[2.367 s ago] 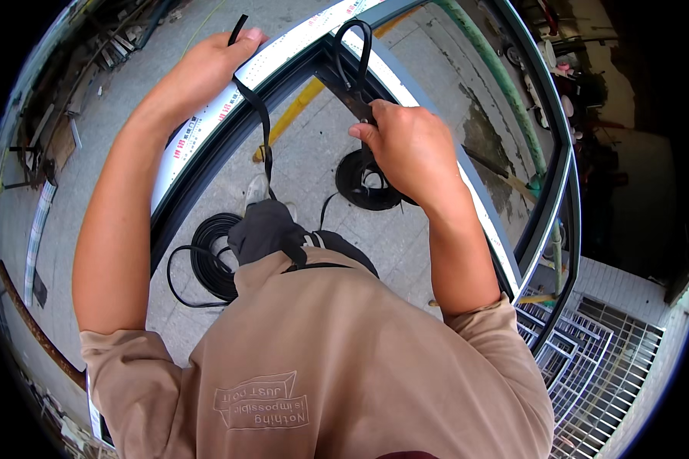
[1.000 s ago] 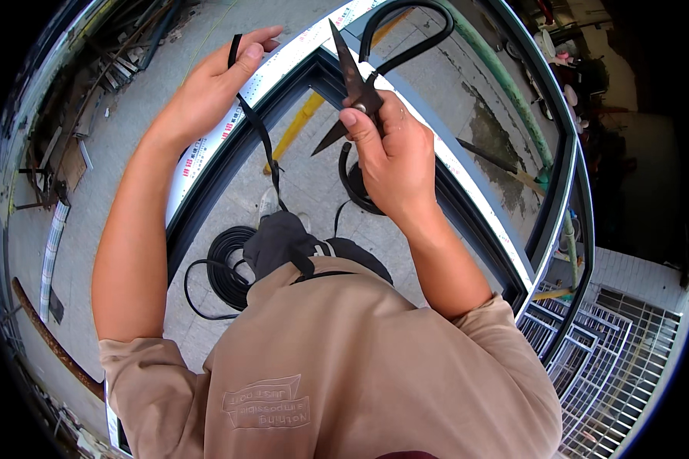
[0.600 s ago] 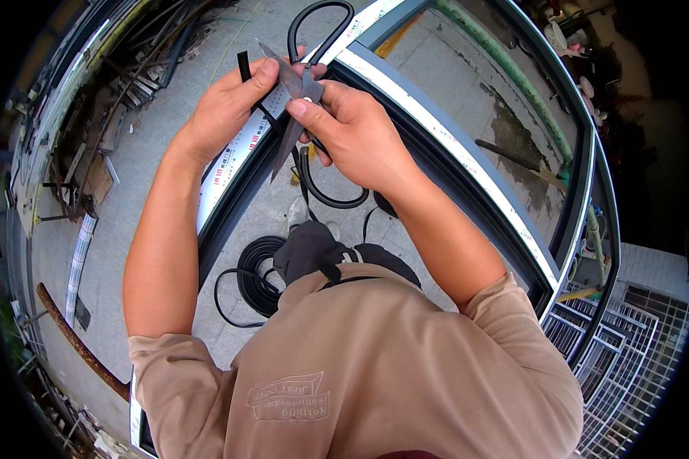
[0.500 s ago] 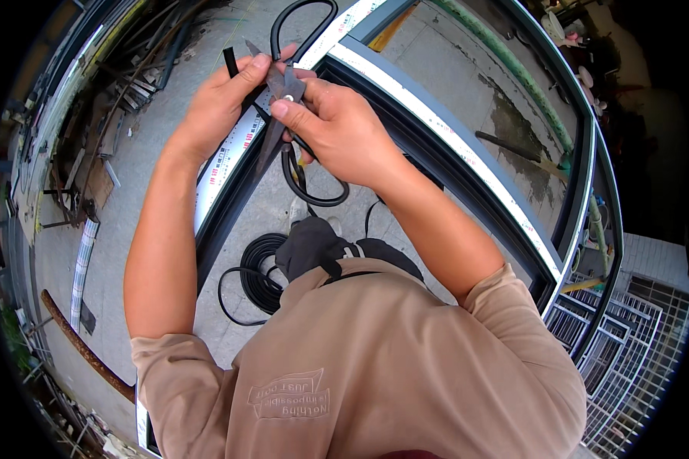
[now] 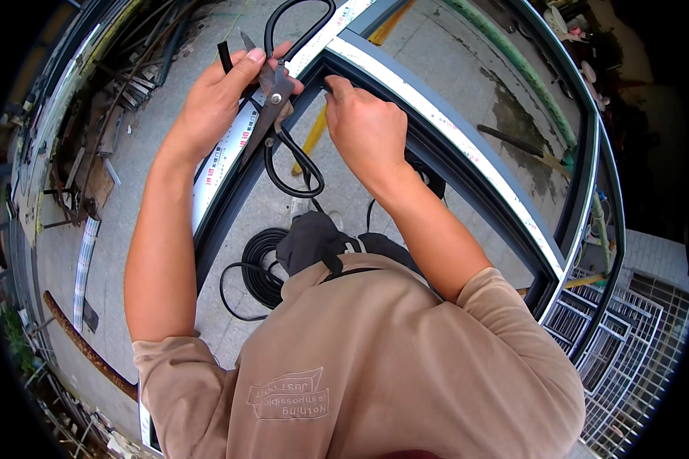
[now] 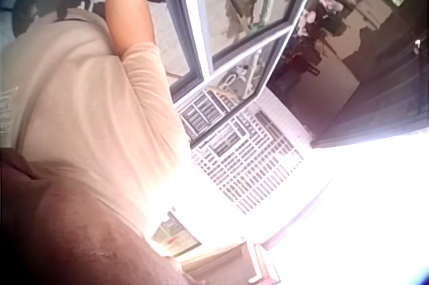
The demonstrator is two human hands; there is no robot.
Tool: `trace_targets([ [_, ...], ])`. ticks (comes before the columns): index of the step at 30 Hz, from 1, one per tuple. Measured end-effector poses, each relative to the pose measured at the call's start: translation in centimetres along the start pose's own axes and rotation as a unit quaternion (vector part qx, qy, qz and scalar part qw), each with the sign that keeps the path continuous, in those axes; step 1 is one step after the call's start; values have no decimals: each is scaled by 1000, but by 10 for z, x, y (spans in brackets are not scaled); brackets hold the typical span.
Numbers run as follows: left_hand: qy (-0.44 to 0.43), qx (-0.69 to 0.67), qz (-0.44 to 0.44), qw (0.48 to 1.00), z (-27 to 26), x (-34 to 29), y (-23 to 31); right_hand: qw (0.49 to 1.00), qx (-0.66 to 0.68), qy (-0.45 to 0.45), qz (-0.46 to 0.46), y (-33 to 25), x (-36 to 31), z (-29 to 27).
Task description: The person cuts sections of black rubber stripping from a coil using shears while standing over a large white frame.
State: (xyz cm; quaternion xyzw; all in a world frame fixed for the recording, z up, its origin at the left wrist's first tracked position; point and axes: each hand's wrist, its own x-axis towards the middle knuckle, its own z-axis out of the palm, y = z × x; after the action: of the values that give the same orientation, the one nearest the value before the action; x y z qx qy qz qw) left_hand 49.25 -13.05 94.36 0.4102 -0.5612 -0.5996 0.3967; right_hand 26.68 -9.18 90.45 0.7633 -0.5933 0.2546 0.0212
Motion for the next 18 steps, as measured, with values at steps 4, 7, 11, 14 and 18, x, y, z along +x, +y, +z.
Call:
trace_targets([
  [4, 1, -4, -16, 1000, 3, -2, 6, 999, -41, -15, -16, -4, 7, 12],
  [7, 6, -10, -40, 999, 9, -6, 14, 998, -68, -16, 0, -7, 10, 18],
  [11, -5, -2, 3, 1000, 1, 0, -2, 996, -83, -2, 14, -9, 10, 21],
  [14, -11, 6, 0, 1000, -1, -1, -2, 995, -93, 37, 11, -8, 10, 26],
  [18, 4, -12, -17, 1000, 3, -4, 2, 986, -91, 135, -27, 4, 3, 43],
])
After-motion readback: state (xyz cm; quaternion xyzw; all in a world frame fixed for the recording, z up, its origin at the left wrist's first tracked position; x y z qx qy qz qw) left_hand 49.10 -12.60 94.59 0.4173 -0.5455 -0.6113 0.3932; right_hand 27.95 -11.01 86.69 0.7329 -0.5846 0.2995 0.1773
